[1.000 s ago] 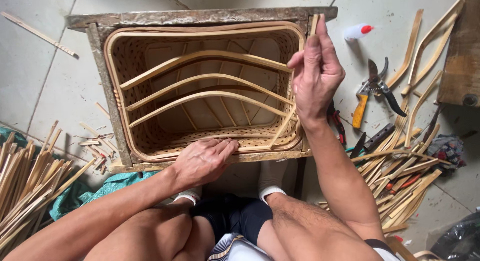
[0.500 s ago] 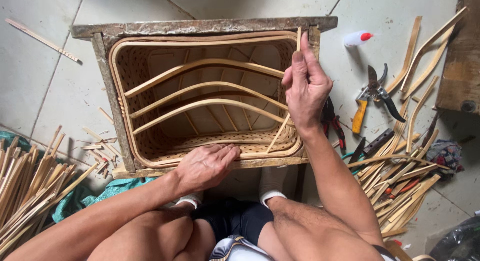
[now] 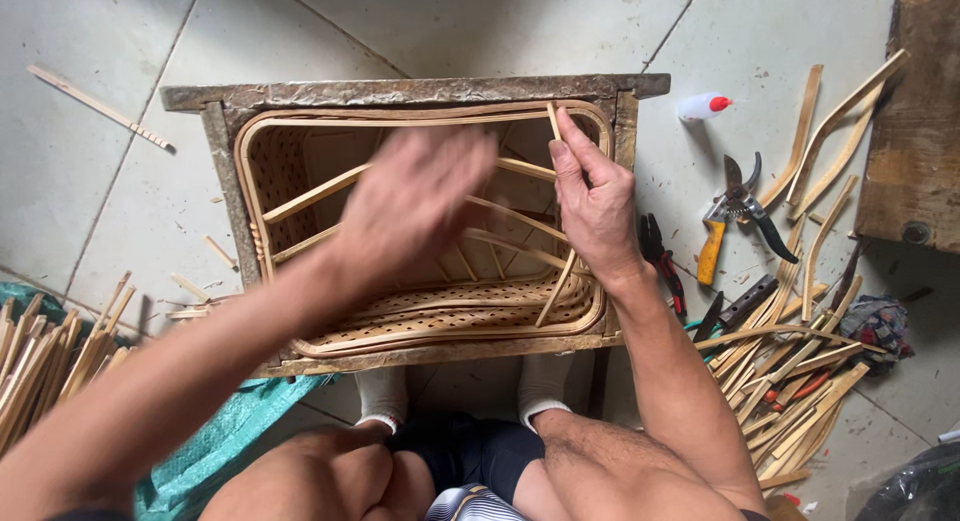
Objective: The person sits on the floor with a bamboo basket frame on their lap and weaves thin bamboo strips across it, bending and threading each strip into the frame. They tap strips tight with a hammer, trim excess with pliers, and add more strips to build up the woven base.
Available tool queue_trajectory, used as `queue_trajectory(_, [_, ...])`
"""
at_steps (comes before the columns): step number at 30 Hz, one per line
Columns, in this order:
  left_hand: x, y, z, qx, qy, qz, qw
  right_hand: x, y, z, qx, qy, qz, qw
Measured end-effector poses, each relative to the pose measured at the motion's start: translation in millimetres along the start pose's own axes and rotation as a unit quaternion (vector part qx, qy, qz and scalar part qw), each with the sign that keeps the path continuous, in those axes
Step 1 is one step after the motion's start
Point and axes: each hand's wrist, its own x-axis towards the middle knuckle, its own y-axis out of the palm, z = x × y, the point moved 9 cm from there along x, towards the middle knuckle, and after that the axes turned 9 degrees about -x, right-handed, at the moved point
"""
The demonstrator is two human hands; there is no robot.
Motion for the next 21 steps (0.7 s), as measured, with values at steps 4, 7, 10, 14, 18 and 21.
queue_trajectory(4, [37,56,86,0.077,-0.127,0.093,0.985,2,-2,2,0.004,-0.001,0.000,1.000])
queue_trajectory(7, [24,96,108,0.046,-0.172,0.190,0.966,3,-3,0,-0.010,0.002,0.010,1.000])
queue_trajectory(10, [22,95,107,0.082,-0.129,0.097,0.984,2,-2,-5,0.015,0.028,0.031,0.999])
queue_trajectory(14, [15,96,106,0.109,-0.101,0.036,0.988,3,-4,-5,0.009,0.035,0.041,0.999])
queue_trajectory(18, [13,102,108,0.103,-0.103,0.062,0.987,4,-3,-1,-0.022,0.022,0.052,0.998])
queue_trajectory(21, [16,97,106,0.104,-0.100,0.056,0.988,5,-4,2,-0.043,-0.004,0.047,0.998])
